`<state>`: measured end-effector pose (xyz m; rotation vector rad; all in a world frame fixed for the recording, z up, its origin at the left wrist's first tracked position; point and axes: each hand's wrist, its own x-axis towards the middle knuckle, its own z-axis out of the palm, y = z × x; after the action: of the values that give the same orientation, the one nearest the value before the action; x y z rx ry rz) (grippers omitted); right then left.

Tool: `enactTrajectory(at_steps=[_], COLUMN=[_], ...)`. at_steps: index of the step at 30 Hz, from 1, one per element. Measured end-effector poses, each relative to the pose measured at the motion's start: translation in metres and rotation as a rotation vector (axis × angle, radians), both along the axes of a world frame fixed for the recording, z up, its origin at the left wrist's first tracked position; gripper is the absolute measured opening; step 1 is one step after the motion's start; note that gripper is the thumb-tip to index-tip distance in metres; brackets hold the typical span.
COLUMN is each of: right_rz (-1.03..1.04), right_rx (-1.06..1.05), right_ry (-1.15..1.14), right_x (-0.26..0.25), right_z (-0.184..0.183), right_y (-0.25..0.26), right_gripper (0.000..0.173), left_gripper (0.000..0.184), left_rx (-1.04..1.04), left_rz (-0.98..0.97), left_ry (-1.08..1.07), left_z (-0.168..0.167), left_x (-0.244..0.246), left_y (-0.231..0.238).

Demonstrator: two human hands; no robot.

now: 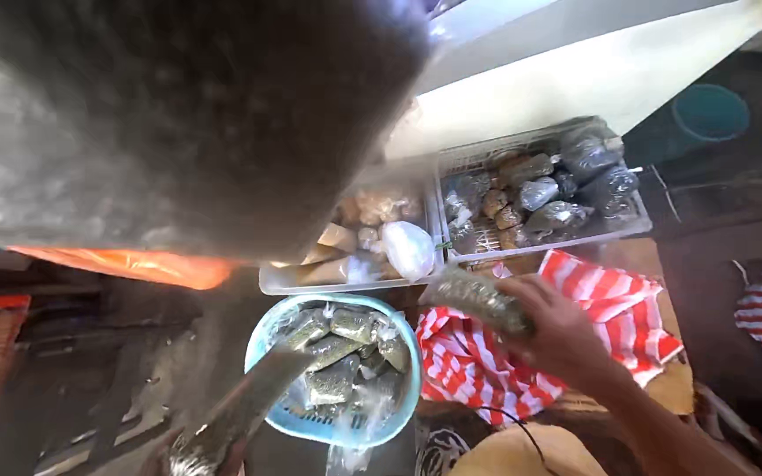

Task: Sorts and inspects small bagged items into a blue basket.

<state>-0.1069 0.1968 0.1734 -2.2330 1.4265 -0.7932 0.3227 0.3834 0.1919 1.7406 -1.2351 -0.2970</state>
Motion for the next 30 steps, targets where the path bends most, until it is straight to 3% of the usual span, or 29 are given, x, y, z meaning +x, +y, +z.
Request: enactTrajectory(at_steps=[3, 6, 11, 15, 18, 21, 25, 28, 30], right_rz=[-0.238, -0.331, -0.167, -0.082, -0.066, -0.077, -0.058, -0.042, -0.069], right_rx=[-0.118, 0.012, 0.554, 0.789, 0.814, 0.758, 0.658, 0.485, 0.289], right_ry=[0.042, 0.076, 0.358, 0.471, 0.466, 0.491, 0.481, 0.322, 0.139], right_x=[-0.031, -0.041, -0.022, 0.002, 0.01, 0.014, 0.011, -0.004, -0.02], right_z=[-0.01, -0.043, -0.096, -0.126, -0.129, -0.139, -0.139, -0.14, -0.143], right_y=[-0.028, -0.072, -0.135, -0.129, -0.114, -0.104, -0.088, -0.064, -0.041], right_gripper=[0.051, 0.053, 0.059, 0.057, 0.058, 0.066, 0.056, 0.051, 0.043], left_gripper=[0.07, 0.08, 0.071, 0.07, 0.062, 0.057, 0.043, 0.043, 0.043], left_rx=[-0.112, -0.036, 0.121, 0.158, 0.294, 0.588, 1.034, 1.03, 0.83], left_rz=[-0.073, -0.056, -0.345, -0.608, -0.79, -0.921, -1.026, -1.045, -0.977], left_ry=[0.332, 0.548, 0.376, 0.139, -0.021, -0.211, -0.612, -0.575, -0.381], left_z=[0.011, 0.0, -0.051, -0.101, -0.125, -0.147, -0.165, -0.164, -0.156], left_x=[-0.069, -0.146, -0.239, -0.292, -0.319, -0.336, -0.343, -0.334, -0.326], left_y=[-0.083, -0.179, -0.312, -0.378, -0.404, -0.415, -0.418, -0.411, -0.393])
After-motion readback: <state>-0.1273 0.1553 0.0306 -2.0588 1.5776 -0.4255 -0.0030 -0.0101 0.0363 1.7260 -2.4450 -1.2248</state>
